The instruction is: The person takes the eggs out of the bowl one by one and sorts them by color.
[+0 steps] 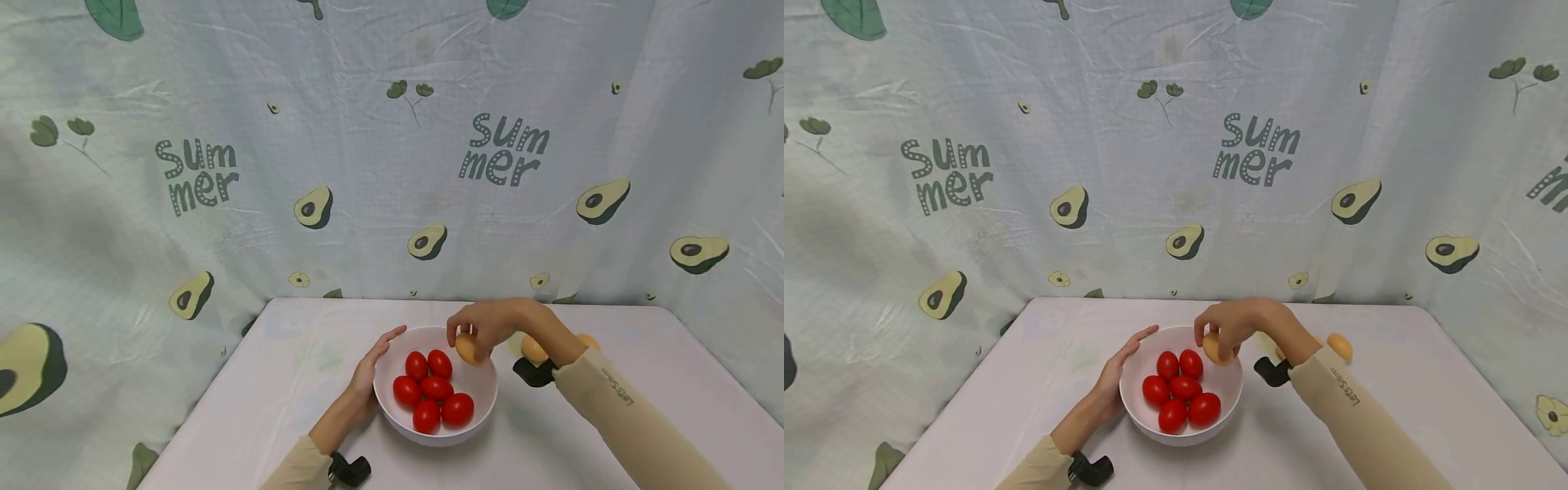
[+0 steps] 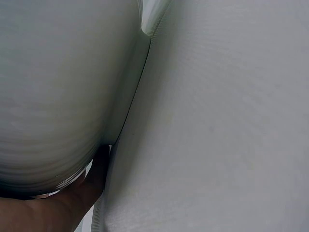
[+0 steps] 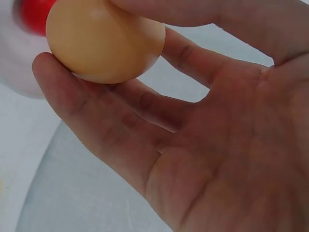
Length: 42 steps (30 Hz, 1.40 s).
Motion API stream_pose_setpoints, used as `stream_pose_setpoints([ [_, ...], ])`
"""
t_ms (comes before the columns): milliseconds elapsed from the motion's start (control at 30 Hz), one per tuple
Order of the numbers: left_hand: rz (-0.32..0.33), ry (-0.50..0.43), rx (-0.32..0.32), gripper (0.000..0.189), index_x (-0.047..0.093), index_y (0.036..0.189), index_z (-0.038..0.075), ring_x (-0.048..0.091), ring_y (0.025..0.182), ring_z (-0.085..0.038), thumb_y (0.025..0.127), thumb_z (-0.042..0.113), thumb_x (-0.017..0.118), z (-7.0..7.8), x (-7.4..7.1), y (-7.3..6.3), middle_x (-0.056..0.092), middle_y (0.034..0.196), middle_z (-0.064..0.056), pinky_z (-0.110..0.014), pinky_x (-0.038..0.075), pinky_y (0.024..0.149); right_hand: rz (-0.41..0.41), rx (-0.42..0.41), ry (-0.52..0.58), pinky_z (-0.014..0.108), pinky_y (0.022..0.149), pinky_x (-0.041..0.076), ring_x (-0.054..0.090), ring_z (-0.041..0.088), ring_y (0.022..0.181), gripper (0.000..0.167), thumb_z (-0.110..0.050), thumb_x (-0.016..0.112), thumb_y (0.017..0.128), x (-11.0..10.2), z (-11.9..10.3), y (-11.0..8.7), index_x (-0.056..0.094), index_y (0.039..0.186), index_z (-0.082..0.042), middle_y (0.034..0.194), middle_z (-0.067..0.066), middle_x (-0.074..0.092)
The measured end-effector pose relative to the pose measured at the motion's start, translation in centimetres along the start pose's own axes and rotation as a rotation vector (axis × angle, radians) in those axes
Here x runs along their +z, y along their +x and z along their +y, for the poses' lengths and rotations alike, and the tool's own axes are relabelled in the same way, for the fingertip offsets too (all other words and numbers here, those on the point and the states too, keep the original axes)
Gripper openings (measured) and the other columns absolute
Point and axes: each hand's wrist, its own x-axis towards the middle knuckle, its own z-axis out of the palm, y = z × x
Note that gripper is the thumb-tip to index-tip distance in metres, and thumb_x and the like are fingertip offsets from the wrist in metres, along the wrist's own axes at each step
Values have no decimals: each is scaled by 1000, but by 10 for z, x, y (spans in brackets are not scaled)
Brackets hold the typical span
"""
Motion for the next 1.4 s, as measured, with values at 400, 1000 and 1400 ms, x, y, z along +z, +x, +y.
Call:
stream_pose_setpoints([
  [400, 9, 11, -3, 55, 32, 163, 20, 30, 157, -30, 110, 31, 22, 1, 1, 1, 27, 171, -4, -50, 19, 131, 193, -88, 22, 38, 90, 59, 59, 23, 110, 44, -9, 73, 84, -8, 22, -36, 66, 125, -22, 122, 3, 66],
  [1000, 12, 34, -9, 55, 34, 162, 23, 31, 156, -30, 109, 33, 22, 2, 2, 0, 29, 171, -5, -50, 21, 131, 554, -161, 156, 31, 88, 61, 61, 33, 120, 48, -11, 76, 89, 25, 114, -75, 59, 134, -8, 134, 14, 64],
  [1400, 10, 28, -14, 55, 33, 162, 22, 32, 156, -31, 109, 33, 22, 2, 2, -1, 30, 170, -6, -50, 23, 130, 771, -1, 153, 22, 82, 56, 60, 38, 118, 55, -11, 74, 92, 41, 167, -94, 54, 143, -6, 133, 20, 63],
])
